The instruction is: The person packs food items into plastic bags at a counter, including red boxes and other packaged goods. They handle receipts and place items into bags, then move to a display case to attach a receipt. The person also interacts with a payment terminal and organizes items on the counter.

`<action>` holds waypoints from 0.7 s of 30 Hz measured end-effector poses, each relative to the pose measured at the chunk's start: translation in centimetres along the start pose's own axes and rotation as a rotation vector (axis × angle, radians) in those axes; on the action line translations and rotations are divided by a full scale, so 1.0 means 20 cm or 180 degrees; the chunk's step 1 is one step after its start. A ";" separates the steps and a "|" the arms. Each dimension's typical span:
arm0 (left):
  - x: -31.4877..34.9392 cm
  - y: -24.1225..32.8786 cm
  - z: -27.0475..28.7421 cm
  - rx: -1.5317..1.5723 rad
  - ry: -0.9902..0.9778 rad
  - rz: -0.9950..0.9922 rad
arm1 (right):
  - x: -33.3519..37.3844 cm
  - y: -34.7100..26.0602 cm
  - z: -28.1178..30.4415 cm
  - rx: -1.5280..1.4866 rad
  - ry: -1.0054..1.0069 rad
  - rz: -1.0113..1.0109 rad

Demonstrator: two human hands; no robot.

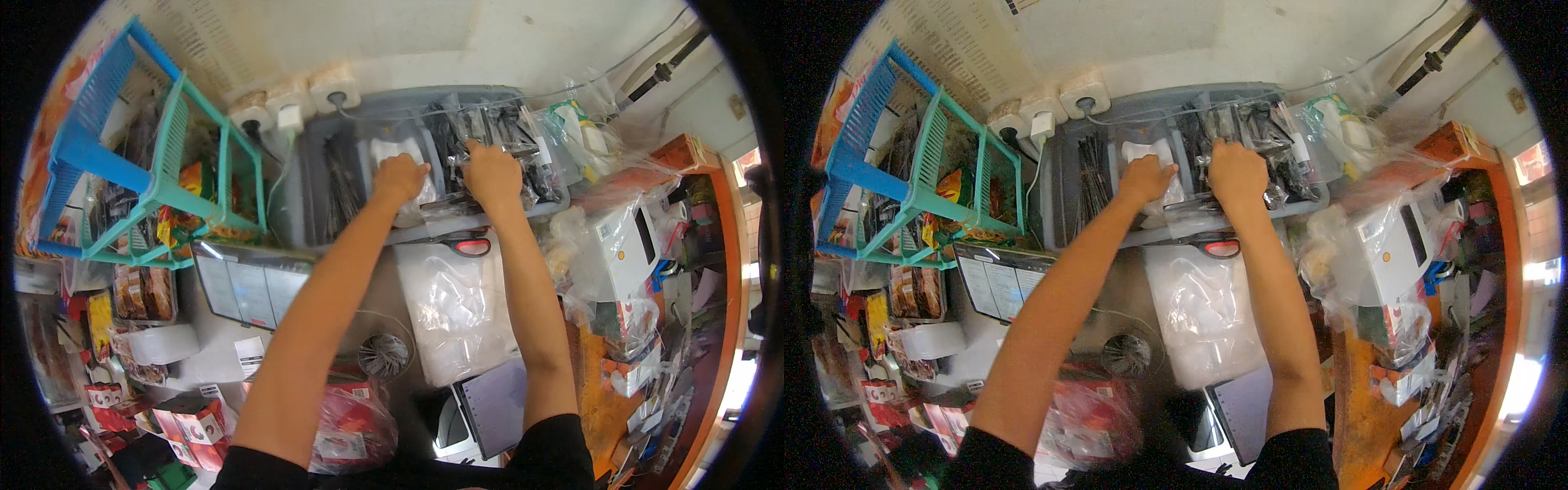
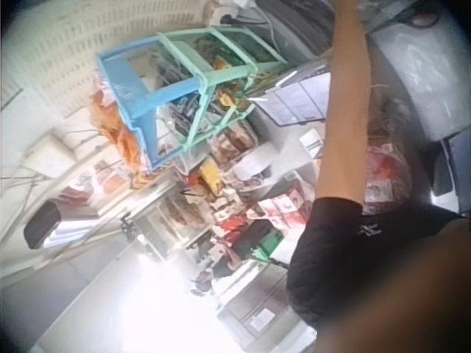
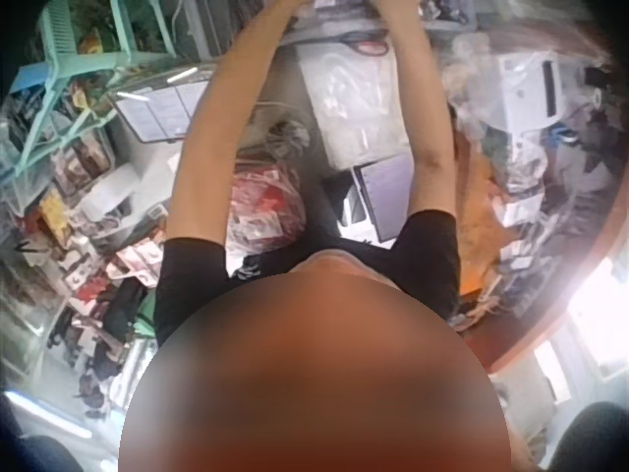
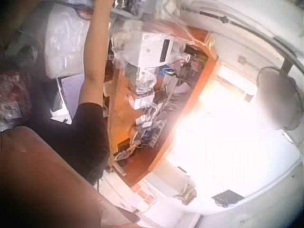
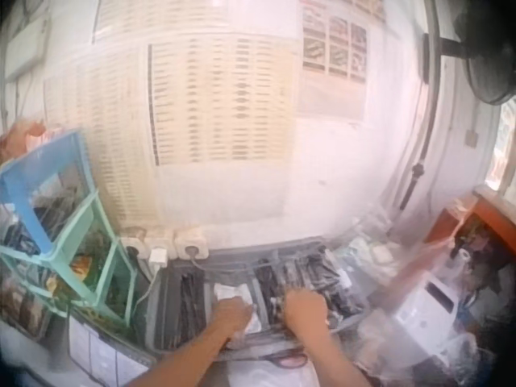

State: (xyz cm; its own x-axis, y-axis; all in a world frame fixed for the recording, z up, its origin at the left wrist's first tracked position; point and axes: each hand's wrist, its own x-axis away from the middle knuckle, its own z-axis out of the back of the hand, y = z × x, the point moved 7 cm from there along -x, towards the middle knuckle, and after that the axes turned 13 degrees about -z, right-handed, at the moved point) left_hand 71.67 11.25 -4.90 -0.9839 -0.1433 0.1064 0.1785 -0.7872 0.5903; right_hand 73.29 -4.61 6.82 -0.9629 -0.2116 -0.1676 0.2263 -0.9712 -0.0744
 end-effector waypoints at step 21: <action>0.34 0.26 1.17 0.2200 0.1451 -0.1172 | 0.07 -0.06 0.45 -0.3021 -0.0215 0.0136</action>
State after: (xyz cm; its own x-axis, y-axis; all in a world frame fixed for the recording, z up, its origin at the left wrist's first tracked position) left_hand 65.79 20.18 17.53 -0.8568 -0.2930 -0.4244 -0.3323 -0.3156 0.8888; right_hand 70.37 -4.82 15.47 -0.9508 -0.2796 -0.1337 0.2579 -0.4746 -0.8416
